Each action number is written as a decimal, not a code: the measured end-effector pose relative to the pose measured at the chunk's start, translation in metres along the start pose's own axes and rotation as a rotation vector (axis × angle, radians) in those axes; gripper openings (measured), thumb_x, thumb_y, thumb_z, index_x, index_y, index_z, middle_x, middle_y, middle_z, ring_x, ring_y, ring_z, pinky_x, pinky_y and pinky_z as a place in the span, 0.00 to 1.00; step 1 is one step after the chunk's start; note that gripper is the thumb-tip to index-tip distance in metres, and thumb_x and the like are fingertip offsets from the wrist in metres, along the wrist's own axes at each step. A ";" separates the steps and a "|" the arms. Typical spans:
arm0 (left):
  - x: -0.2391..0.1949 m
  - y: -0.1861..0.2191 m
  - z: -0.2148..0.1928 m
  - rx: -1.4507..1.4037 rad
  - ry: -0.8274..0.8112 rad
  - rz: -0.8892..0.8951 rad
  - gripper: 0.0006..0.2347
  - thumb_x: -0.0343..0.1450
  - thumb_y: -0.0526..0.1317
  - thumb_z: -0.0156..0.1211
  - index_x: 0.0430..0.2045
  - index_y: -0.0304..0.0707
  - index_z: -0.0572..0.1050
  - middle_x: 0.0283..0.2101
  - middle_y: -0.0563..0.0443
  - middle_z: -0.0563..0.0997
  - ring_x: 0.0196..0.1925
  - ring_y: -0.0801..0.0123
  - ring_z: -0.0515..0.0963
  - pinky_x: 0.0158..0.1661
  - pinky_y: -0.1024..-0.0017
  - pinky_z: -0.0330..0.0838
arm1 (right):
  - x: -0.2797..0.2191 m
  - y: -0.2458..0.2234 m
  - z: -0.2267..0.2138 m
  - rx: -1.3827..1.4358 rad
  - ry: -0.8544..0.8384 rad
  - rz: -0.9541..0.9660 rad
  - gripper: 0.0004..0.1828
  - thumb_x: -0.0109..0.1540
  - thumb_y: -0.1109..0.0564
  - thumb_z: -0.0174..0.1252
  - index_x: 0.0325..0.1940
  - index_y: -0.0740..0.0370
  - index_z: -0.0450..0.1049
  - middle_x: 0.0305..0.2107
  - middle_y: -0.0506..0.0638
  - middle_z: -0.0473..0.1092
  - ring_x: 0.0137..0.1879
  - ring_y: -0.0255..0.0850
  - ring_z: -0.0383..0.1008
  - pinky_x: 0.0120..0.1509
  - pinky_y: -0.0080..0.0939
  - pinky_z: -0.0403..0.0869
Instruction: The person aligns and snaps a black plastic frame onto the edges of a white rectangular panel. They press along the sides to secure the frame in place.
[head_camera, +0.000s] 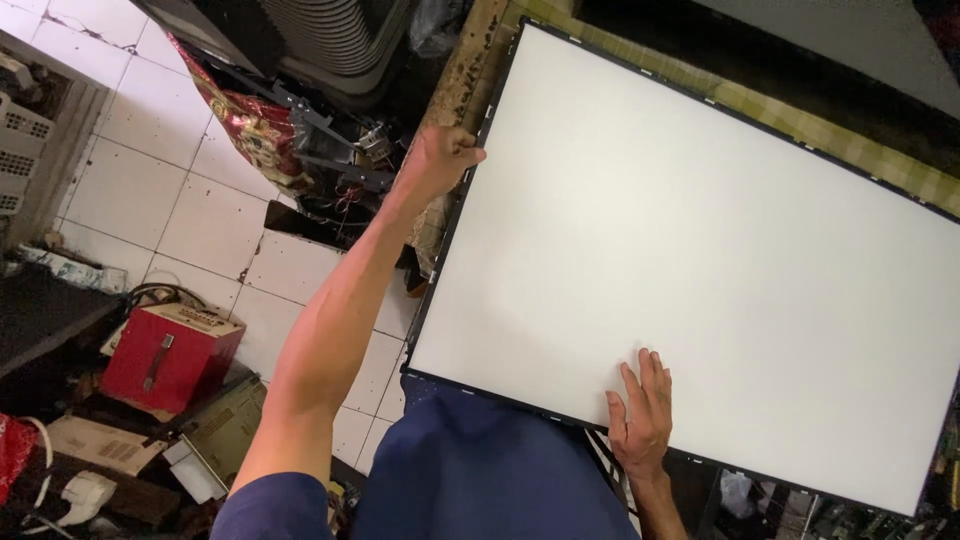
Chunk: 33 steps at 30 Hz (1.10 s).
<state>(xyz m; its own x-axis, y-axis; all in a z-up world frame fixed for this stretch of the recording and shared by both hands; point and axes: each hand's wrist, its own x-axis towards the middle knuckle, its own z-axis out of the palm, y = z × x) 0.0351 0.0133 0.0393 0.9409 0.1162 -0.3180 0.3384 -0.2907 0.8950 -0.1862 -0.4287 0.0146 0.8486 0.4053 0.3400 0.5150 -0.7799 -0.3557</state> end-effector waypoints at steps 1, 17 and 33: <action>0.001 -0.006 -0.001 -0.001 0.009 -0.002 0.09 0.75 0.38 0.65 0.24 0.38 0.76 0.19 0.57 0.69 0.20 0.76 0.63 0.25 0.75 0.57 | 0.000 -0.001 -0.001 0.005 -0.002 -0.008 0.22 0.71 0.54 0.49 0.67 0.68 0.69 0.71 0.66 0.59 0.79 0.64 0.58 0.81 0.72 0.60; -0.018 -0.018 -0.003 0.015 -0.068 0.097 0.23 0.74 0.33 0.62 0.12 0.48 0.54 0.15 0.61 0.53 0.17 0.78 0.52 0.27 0.76 0.53 | -0.002 0.001 0.001 -0.004 -0.008 -0.015 0.22 0.71 0.54 0.49 0.67 0.68 0.69 0.71 0.65 0.60 0.79 0.63 0.58 0.81 0.71 0.60; -0.046 -0.032 -0.003 -0.125 -0.050 -0.033 0.08 0.72 0.37 0.65 0.38 0.29 0.82 0.32 0.47 0.81 0.24 0.72 0.76 0.28 0.74 0.86 | -0.004 0.001 -0.002 0.015 -0.032 -0.002 0.23 0.71 0.53 0.49 0.68 0.67 0.68 0.73 0.63 0.58 0.80 0.61 0.56 0.82 0.71 0.58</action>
<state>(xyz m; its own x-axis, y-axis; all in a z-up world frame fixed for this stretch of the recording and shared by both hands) -0.0191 0.0200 0.0259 0.9298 0.0754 -0.3602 0.3679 -0.1665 0.9148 -0.1894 -0.4327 0.0144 0.8510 0.4220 0.3127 0.5181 -0.7722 -0.3678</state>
